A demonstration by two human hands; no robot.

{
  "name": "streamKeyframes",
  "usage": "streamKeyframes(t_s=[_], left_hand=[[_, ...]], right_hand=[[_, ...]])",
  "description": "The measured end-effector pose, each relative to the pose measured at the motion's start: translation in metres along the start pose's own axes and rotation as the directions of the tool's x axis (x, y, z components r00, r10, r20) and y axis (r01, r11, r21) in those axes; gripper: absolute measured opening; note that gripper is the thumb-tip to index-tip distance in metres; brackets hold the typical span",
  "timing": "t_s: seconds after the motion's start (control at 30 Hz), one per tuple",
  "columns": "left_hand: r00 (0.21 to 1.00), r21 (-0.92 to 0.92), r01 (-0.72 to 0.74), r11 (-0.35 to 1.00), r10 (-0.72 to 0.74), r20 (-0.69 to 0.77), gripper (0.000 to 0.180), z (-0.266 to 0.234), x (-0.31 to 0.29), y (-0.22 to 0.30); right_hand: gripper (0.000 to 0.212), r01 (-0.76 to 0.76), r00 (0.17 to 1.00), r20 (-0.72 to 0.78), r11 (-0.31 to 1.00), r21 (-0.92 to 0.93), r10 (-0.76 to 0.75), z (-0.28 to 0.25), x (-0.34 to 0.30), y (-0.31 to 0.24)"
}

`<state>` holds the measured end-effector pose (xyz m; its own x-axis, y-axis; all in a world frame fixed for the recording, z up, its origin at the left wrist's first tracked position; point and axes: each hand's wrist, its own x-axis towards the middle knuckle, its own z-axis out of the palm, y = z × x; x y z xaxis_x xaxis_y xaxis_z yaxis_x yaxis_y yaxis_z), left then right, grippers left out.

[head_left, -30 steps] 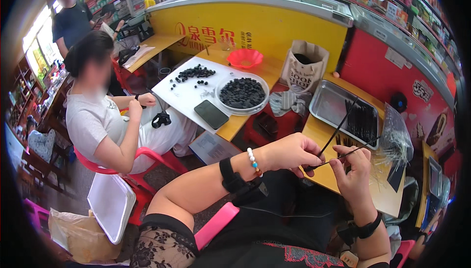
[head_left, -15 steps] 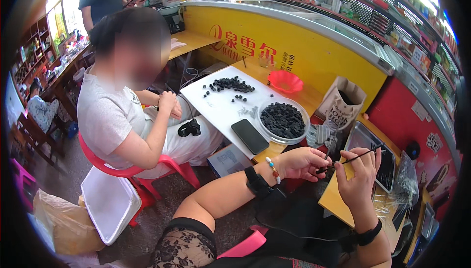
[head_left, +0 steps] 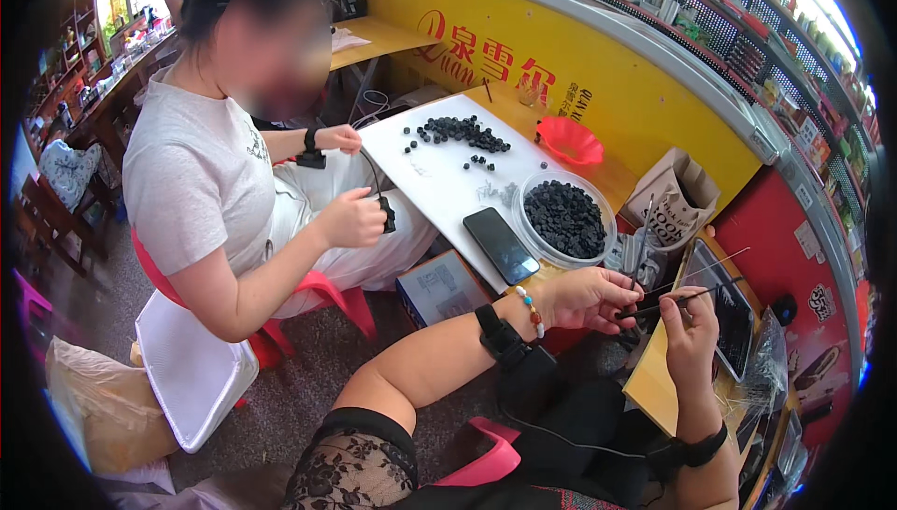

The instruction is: Assembling black plastic zip ties and fasteners on a table.

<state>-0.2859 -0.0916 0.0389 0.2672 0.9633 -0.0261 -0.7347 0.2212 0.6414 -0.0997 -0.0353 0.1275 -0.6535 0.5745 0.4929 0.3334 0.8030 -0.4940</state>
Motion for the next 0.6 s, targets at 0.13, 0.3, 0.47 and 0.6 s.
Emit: streamKeyframes(t_s=[0.13,0.3,0.47,0.6], left_hand=[[0.999,-0.015,0.021,1.0,-0.02,0.027,0.01,-0.006,0.005,0.001],[0.999,-0.027,0.021,0.999,-0.02,0.041,0.008,-0.014,0.01,0.006],[0.998,-0.047,-0.066,0.997,0.067,0.012,0.008,-0.027,0.007,0.017],[0.992,-0.108,-0.128,0.986,0.126,-0.026,0.009,-0.038,0.005,0.024]], right_hand=[[0.015,-0.204,0.977,0.127,0.922,0.33,0.171,0.012,0.002,0.031],[0.018,-0.302,0.95,0.211,0.845,0.441,0.229,0.018,0.0,0.035],[0.016,-0.306,0.933,0.29,0.894,0.328,0.213,0.018,-0.015,0.026],[0.013,-0.303,0.912,0.358,0.918,0.256,0.201,0.017,-0.031,0.025]])
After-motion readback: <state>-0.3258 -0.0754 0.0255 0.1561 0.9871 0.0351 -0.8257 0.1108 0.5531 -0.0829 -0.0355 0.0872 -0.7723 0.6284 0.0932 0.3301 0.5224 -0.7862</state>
